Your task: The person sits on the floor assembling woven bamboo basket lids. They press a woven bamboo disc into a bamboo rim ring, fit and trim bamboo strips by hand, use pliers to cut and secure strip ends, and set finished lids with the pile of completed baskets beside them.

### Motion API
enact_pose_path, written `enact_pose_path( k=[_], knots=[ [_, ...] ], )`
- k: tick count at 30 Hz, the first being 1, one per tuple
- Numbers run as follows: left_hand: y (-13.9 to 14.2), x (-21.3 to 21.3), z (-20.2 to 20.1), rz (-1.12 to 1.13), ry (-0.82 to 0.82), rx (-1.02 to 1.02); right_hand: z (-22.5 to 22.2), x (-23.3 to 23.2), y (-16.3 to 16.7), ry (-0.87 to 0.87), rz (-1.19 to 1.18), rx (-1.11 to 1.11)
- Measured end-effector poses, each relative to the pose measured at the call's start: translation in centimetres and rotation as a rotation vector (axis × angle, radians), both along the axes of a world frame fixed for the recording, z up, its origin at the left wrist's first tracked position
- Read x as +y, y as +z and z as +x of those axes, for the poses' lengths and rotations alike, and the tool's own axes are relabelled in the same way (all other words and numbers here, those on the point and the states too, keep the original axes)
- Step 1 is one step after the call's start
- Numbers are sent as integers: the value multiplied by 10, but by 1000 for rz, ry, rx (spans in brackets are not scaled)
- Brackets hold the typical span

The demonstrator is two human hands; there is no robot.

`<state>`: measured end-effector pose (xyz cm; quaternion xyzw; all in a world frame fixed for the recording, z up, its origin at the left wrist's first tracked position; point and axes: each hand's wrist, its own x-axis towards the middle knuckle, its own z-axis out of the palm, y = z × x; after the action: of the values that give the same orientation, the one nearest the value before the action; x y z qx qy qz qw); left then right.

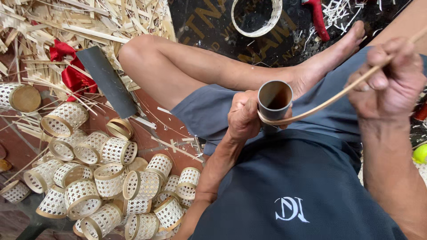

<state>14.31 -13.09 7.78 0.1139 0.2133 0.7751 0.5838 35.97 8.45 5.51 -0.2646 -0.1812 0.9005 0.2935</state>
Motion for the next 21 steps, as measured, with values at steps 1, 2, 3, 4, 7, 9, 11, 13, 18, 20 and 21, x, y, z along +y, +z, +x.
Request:
enact_pose_path(
  k=[1, 2, 3, 4, 7, 9, 11, 13, 18, 20, 21],
  knots=[
    [0, -1, 0, -11, -10, 25, -12, 2, -1, 21, -42, 12],
    [1, -1, 0, -24, -20, 48, -23, 4, 0, 41, -46, -2],
    [2, -1, 0, -34, -33, 72, -35, 7, -1, 62, -50, -15],
    [3, -1, 0, -34, -43, 117, -49, 10, 0, 83, -11, -50],
    [11, 0, 1, -43, -68, 260, -97, 23, 7, 326, 115, -26],
    [19, 1, 0, -39, -72, 374, -132, 29, 20, 526, 76, -2],
    [26, 3, -3, 9, -160, 470, -168, 31, 41, 716, -1, -71],
    [33, 4, -2, 35, -227, 545, -205, 30, 70, 971, 287, -43],
    [31, 18, 17, -63, -174, 671, -251, 4, 159, 1430, 1337, -86],
    [23, 26, 25, -156, -67, 562, -236, -9, 190, 1158, 1703, -34],
    [17, 29, 28, -198, -14, 523, -225, -15, 202, 1010, 1871, 4]
  ],
)
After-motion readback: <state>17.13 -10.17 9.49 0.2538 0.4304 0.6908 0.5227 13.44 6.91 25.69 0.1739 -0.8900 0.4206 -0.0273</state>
